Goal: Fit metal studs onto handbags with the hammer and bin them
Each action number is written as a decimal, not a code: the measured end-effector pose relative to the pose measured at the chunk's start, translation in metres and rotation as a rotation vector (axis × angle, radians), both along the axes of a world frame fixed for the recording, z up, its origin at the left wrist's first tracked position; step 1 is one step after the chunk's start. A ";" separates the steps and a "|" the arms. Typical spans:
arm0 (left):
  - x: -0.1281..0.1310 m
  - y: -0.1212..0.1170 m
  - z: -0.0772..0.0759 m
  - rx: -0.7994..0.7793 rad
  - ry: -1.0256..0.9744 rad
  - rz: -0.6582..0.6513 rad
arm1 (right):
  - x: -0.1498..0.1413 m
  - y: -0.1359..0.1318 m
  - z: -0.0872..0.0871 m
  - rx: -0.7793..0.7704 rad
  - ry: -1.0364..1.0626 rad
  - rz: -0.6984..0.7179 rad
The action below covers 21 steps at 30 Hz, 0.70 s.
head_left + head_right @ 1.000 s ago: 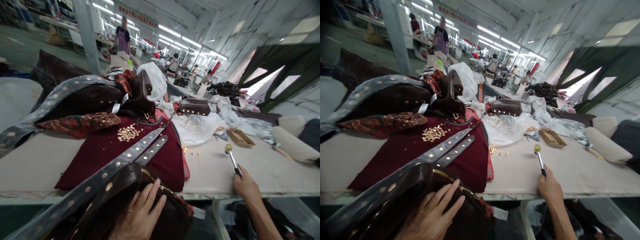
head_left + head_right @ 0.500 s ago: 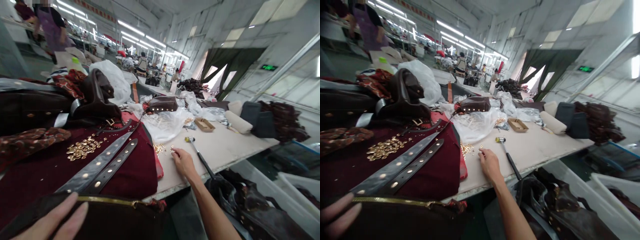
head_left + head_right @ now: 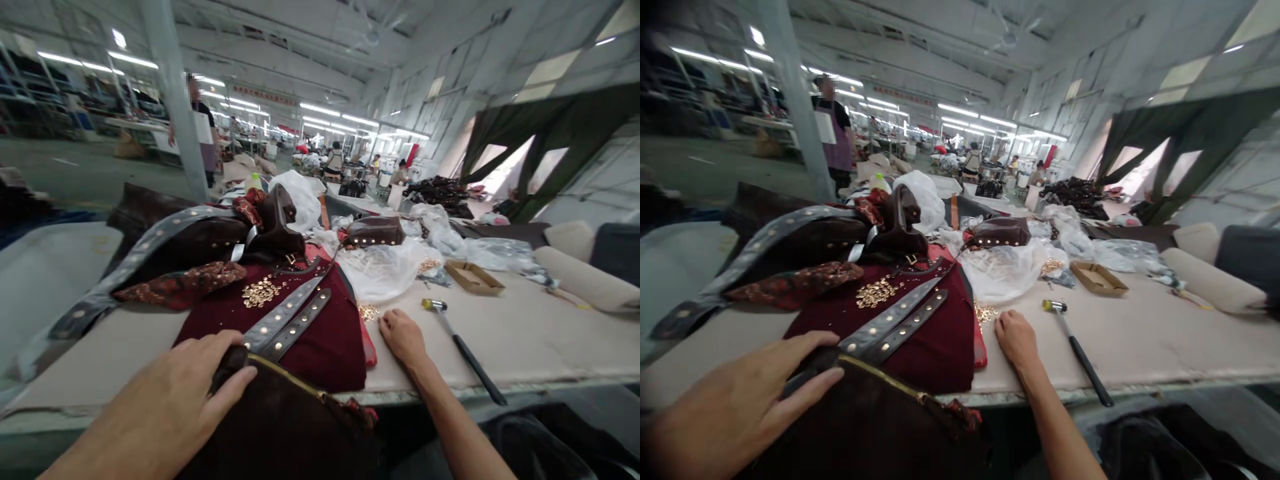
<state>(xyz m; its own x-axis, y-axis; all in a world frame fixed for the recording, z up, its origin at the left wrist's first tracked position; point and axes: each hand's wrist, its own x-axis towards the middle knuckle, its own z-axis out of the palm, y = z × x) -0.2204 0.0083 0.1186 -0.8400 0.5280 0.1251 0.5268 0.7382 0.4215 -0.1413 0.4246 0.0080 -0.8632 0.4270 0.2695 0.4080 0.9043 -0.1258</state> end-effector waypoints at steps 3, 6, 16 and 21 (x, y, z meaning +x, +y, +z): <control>0.004 0.000 0.015 -0.100 -0.182 0.080 | 0.000 0.001 0.002 0.044 -0.029 0.124; 0.012 -0.007 0.028 -0.108 -0.228 0.090 | -0.002 0.007 0.003 0.052 -0.047 0.190; 0.041 -0.039 0.035 0.386 -0.821 -0.077 | -0.009 0.012 0.009 -0.029 -0.055 0.376; 0.045 -0.051 0.031 0.463 -0.895 -0.042 | -0.024 0.039 -0.018 -0.118 -0.001 0.332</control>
<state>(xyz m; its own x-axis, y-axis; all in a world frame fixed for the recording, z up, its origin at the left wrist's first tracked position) -0.1756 -0.0427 0.1494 -0.7074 0.6184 -0.3424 -0.1026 0.3895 0.9153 -0.1648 0.4635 -0.0101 -0.9603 0.1516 0.2342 0.0948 0.9668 -0.2373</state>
